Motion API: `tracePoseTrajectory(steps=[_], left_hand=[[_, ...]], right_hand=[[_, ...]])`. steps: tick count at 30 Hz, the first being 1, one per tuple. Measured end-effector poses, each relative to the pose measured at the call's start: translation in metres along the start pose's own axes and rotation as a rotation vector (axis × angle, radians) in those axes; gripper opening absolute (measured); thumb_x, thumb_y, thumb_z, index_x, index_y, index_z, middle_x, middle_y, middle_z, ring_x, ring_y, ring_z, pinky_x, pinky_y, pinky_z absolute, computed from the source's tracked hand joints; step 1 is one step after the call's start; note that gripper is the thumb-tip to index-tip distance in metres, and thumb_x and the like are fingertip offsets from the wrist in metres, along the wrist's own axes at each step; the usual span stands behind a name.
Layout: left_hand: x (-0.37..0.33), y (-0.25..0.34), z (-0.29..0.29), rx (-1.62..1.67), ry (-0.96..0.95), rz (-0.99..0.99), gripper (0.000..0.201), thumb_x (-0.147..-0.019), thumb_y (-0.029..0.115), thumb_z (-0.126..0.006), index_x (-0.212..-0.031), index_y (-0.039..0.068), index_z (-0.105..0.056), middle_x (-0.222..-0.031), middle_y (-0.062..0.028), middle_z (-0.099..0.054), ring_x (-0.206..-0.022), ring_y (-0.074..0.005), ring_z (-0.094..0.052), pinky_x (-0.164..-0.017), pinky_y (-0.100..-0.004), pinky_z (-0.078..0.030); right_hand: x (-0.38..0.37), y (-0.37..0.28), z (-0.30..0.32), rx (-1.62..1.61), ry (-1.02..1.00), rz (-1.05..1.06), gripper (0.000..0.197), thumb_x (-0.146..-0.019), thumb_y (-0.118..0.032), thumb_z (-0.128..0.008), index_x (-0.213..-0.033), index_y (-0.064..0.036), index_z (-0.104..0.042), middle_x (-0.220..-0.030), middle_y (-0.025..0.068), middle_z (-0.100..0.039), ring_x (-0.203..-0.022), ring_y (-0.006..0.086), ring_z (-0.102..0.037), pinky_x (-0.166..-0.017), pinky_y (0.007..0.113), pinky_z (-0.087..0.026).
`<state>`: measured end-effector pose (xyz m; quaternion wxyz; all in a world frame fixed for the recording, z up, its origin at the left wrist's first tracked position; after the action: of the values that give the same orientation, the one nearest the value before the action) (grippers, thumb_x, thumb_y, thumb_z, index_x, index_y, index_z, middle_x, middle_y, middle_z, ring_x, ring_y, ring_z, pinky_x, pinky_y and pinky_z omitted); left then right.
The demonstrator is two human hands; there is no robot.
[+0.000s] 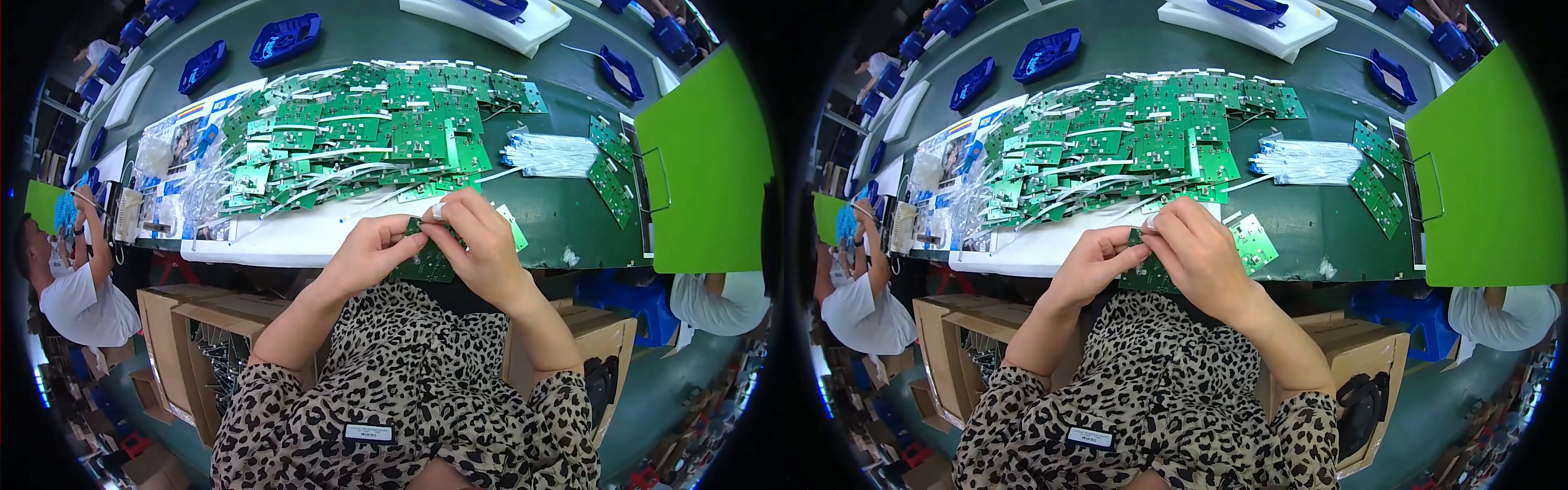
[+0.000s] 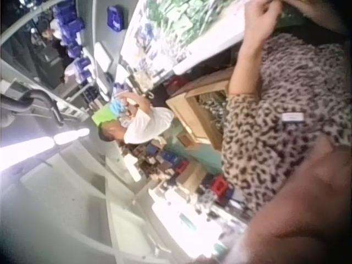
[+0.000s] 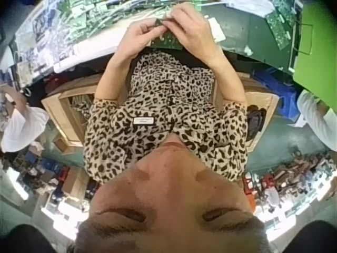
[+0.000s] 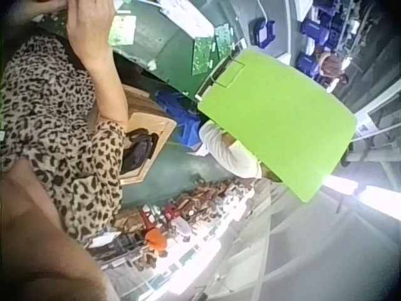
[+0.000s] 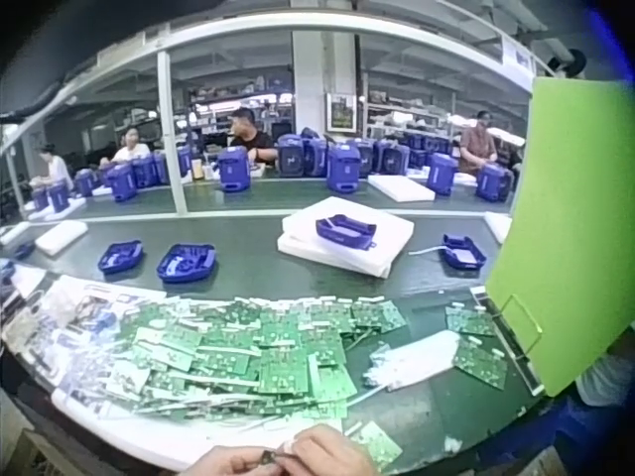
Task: The person assembles electronic circuit boards into plastic housings by hand, taking the circuit boards from a cardboard box and inserting them into the plastic housings.
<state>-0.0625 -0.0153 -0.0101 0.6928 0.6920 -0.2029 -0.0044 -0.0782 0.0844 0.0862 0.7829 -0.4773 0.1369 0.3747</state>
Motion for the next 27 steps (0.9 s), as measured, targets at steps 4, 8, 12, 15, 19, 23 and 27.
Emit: tracePoseTrajectory(steps=[4,8,12,15,19,23,27], left_hand=[[0.001,0.000,-0.005,-0.045,-0.063,-0.014,0.020,-0.089,0.014,-0.052,-0.099,-0.003,-0.058,-0.075,0.0052,-0.054,-0.065,0.0000,-0.044,-0.055,-0.0177,-0.035],[0.000,-0.010,-0.006,-0.066,-0.082,0.003,0.017,-0.089,0.012,-0.051,-0.095,-0.002,-0.057,-0.073,0.0055,-0.052,-0.063,-0.0003,-0.042,-0.054,-0.0185,-0.034],[0.001,0.006,-0.006,-0.036,-0.025,-0.020,0.015,-0.088,0.009,-0.052,-0.098,-0.002,-0.056,-0.075,0.0043,-0.054,-0.063,-0.0004,-0.043,-0.054,-0.0182,-0.034],[0.002,0.008,-0.004,0.108,-0.003,-0.037,0.017,-0.086,0.010,-0.055,-0.098,-0.002,-0.057,-0.069,0.0059,-0.054,-0.060,0.0005,-0.041,-0.051,-0.0174,-0.031],[0.004,0.013,-0.005,-0.013,-0.029,-0.025,0.018,-0.085,0.011,-0.057,-0.096,-0.002,-0.059,-0.068,0.0062,-0.053,-0.059,0.0009,-0.041,-0.050,-0.0173,-0.030],[0.005,0.012,-0.008,-0.019,-0.057,0.001,0.018,-0.085,0.012,-0.058,-0.095,-0.003,-0.061,-0.071,0.0048,-0.055,-0.061,0.0006,-0.043,-0.051,-0.0170,-0.032],[0.007,0.014,-0.011,-0.075,-0.090,0.023,0.018,-0.083,0.011,-0.060,-0.094,-0.004,-0.063,-0.073,0.0037,-0.058,-0.062,0.0005,-0.045,-0.051,-0.0162,-0.033]], right_hand=[[0.004,0.001,-0.003,0.039,-0.013,0.013,0.012,-0.073,-0.001,-0.062,-0.081,-0.0002,-0.052,-0.077,0.0102,-0.050,-0.069,0.0265,-0.054,-0.058,0.035,-0.044],[0.007,-0.003,-0.003,0.071,-0.027,0.033,0.012,-0.073,0.000,-0.062,-0.080,0.0000,-0.052,-0.077,0.0103,-0.051,-0.069,0.0258,-0.054,-0.057,0.034,-0.044],[0.010,0.006,0.006,-0.126,-0.071,-0.129,0.009,-0.076,-0.002,-0.062,-0.082,-0.0001,-0.055,-0.079,0.0101,-0.053,-0.067,0.0228,-0.055,-0.056,0.031,-0.044],[0.010,0.020,0.022,-0.204,-0.093,-0.252,0.007,-0.076,0.002,-0.062,-0.081,0.0030,-0.057,-0.079,0.0066,-0.055,-0.064,0.0110,-0.052,-0.052,0.023,-0.041],[0.006,0.022,0.018,-0.214,-0.222,-0.296,0.006,-0.078,-0.002,-0.061,-0.079,0.0022,-0.058,-0.074,0.0045,-0.052,-0.060,0.0095,-0.048,-0.050,0.022,-0.037],[0.005,0.022,0.015,-0.155,-0.265,-0.272,0.007,-0.077,-0.005,-0.062,-0.078,0.0011,-0.058,-0.071,0.0045,-0.053,-0.058,0.0101,-0.048,-0.050,0.023,-0.037],[0.005,0.022,0.010,-0.109,-0.333,-0.260,0.010,-0.076,-0.010,-0.061,-0.075,-0.0010,-0.057,-0.069,0.0077,-0.055,-0.061,0.0192,-0.054,-0.052,0.030,-0.041]])
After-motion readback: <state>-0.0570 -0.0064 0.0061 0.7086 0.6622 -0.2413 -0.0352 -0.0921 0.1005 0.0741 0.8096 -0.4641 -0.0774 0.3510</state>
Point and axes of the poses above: each hand's wrist, its own x-axis away from the middle knuckle, its own z-axis out of the back of the hand, y = z × x, the point moved 10 cm from there along -x, towards the middle knuckle
